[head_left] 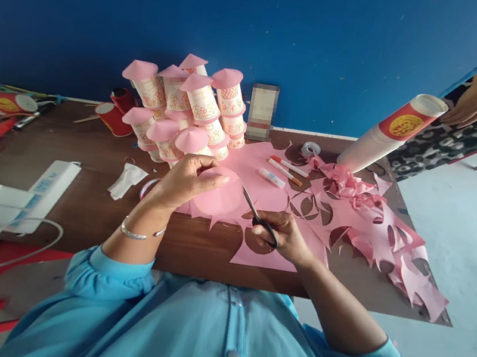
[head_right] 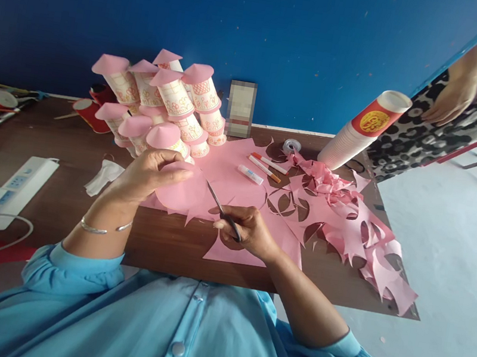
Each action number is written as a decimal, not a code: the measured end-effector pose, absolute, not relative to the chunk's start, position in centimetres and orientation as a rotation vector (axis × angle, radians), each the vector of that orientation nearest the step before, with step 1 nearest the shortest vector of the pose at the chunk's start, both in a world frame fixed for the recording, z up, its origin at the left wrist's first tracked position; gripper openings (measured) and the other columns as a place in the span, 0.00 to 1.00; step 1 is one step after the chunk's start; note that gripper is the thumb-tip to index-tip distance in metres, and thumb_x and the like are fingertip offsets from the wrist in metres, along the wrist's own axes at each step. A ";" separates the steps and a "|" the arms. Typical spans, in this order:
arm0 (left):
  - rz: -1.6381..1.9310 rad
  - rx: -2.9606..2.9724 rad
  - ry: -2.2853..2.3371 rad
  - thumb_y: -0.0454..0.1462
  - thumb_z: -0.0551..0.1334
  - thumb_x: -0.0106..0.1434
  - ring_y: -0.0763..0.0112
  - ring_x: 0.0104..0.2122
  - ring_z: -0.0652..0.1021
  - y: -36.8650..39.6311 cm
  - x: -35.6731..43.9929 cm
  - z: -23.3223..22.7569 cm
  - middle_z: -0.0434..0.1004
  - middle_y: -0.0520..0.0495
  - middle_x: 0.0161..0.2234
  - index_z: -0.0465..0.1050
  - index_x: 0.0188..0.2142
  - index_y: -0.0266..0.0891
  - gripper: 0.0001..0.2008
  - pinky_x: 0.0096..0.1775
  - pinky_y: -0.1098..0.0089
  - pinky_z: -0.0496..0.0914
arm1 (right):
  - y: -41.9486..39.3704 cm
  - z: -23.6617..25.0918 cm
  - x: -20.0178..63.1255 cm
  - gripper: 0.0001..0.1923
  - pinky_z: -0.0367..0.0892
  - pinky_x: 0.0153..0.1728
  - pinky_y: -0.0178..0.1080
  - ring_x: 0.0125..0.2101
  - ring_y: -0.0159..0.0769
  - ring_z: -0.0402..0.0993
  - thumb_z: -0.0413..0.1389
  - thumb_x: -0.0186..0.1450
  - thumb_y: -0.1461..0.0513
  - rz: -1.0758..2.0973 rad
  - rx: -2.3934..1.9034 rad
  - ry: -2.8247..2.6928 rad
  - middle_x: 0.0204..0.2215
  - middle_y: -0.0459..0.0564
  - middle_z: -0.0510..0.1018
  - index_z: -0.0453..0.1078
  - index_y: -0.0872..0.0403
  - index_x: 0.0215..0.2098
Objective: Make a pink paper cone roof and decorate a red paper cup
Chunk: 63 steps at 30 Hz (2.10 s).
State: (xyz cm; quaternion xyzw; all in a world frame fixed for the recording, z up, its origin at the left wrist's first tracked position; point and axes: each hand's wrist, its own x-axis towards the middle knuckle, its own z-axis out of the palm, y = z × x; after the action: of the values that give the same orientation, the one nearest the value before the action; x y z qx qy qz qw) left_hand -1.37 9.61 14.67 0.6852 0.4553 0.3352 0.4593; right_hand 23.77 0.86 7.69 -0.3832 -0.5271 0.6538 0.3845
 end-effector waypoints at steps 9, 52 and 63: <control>1.109 1.226 1.064 0.50 0.78 0.56 0.72 0.29 0.69 8.9 0.2 11.7 0.72 0.52 0.27 0.77 0.30 0.40 0.18 0.32 0.70 0.66 | 1.0 6.8 23.0 0.32 0.65 0.30 0.38 0.27 0.33 0.71 0.75 0.59 0.39 1.603 -0.988 -1.132 0.26 0.44 0.77 0.81 0.54 0.46; 1.114 1.278 1.081 0.51 0.77 0.58 0.52 0.51 0.84 9.7 1.9 10.7 0.87 0.42 0.41 0.82 0.36 0.40 0.18 0.51 0.58 0.81 | 3.5 5.4 22.1 0.35 0.71 0.35 0.39 0.32 0.35 0.73 0.73 0.60 0.35 1.517 -0.938 -1.095 0.30 0.47 0.79 0.82 0.53 0.49; 1.180 1.345 1.198 0.50 0.75 0.61 0.58 0.39 0.81 9.4 2.2 11.1 0.83 0.46 0.32 0.79 0.31 0.41 0.16 0.45 0.60 0.79 | 3.0 4.3 21.7 0.35 0.70 0.38 0.40 0.32 0.35 0.73 0.70 0.64 0.35 1.433 -0.981 -1.227 0.31 0.46 0.79 0.82 0.53 0.53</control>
State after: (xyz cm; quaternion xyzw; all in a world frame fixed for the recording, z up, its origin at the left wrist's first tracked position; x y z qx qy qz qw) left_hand 2.19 9.38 11.15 0.5500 0.4899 0.4822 0.4743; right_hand 21.73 2.96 4.30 -0.4031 -0.5043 0.5889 0.4862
